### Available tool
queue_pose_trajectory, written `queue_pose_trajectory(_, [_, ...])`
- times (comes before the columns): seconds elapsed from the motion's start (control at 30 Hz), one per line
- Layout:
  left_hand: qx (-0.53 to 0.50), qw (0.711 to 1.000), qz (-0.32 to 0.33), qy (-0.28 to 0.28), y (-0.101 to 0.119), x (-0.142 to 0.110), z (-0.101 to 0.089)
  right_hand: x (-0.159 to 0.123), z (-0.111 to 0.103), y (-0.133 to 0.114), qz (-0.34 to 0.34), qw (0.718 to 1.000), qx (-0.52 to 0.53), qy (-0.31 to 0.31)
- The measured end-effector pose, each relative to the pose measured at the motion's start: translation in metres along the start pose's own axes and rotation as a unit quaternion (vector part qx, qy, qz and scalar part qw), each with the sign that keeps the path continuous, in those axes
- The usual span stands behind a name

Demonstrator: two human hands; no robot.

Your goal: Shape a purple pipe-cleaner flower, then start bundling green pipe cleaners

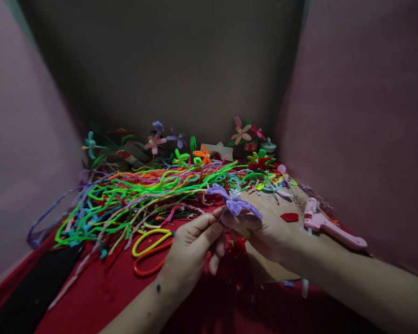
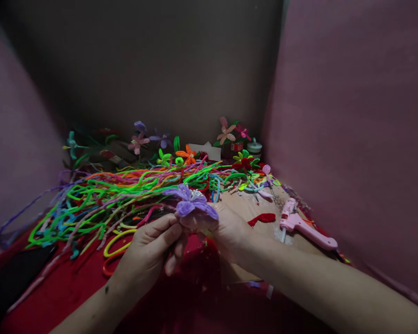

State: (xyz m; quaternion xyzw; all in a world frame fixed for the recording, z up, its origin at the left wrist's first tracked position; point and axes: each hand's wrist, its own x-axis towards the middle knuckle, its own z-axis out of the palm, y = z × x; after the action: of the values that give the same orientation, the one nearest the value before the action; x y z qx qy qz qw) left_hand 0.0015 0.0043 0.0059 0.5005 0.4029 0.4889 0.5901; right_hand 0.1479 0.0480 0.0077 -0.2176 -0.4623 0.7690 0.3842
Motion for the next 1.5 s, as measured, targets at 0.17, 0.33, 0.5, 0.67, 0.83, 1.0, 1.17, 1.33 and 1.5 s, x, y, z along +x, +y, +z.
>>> queue_pose_trajectory(0.17, [-0.105, 0.994, -0.023, -0.016, -0.001, 0.003, -0.004, 0.013, -0.003, 0.010, -0.073, 0.996, -0.046, -0.004])
queue_pose_trajectory(0.33, [-0.161, 0.986, -0.027, -0.036, -0.002, 0.007, -0.009, 0.019, -0.006, 0.014, -0.065, 0.996, -0.054, -0.026])
queue_pose_trajectory(0.5, [-0.204, 0.976, -0.052, -0.053, -0.004, 0.009, -0.012, 0.020, -0.010, 0.015, -0.068, 0.995, -0.061, -0.032])
queue_pose_trajectory(0.67, [-0.247, 0.962, -0.081, -0.081, -0.009, 0.010, -0.012, 0.018, -0.013, 0.019, -0.045, 0.998, -0.034, -0.022])
queue_pose_trajectory(0.83, [-0.288, 0.947, -0.109, -0.094, -0.013, 0.009, -0.015, 0.017, -0.013, 0.021, -0.029, 0.999, -0.007, -0.011])
queue_pose_trajectory(1.0, [-0.319, 0.936, -0.120, -0.091, -0.012, 0.009, -0.012, 0.017, -0.014, 0.026, -0.026, 1.000, 0.000, -0.006])
queue_pose_trajectory(1.17, [-0.329, 0.932, -0.122, -0.093, -0.012, 0.008, -0.010, 0.015, -0.013, 0.027, 0.010, 0.999, 0.043, -0.008])
queue_pose_trajectory(1.33, [-0.318, 0.935, -0.137, -0.080, -0.008, 0.006, -0.009, 0.014, -0.011, 0.026, 0.015, 0.998, 0.066, 0.012])
queue_pose_trajectory(1.5, [-0.292, 0.944, -0.131, -0.084, -0.007, 0.005, -0.007, 0.012, -0.007, 0.024, -0.020, 0.998, 0.048, 0.035])
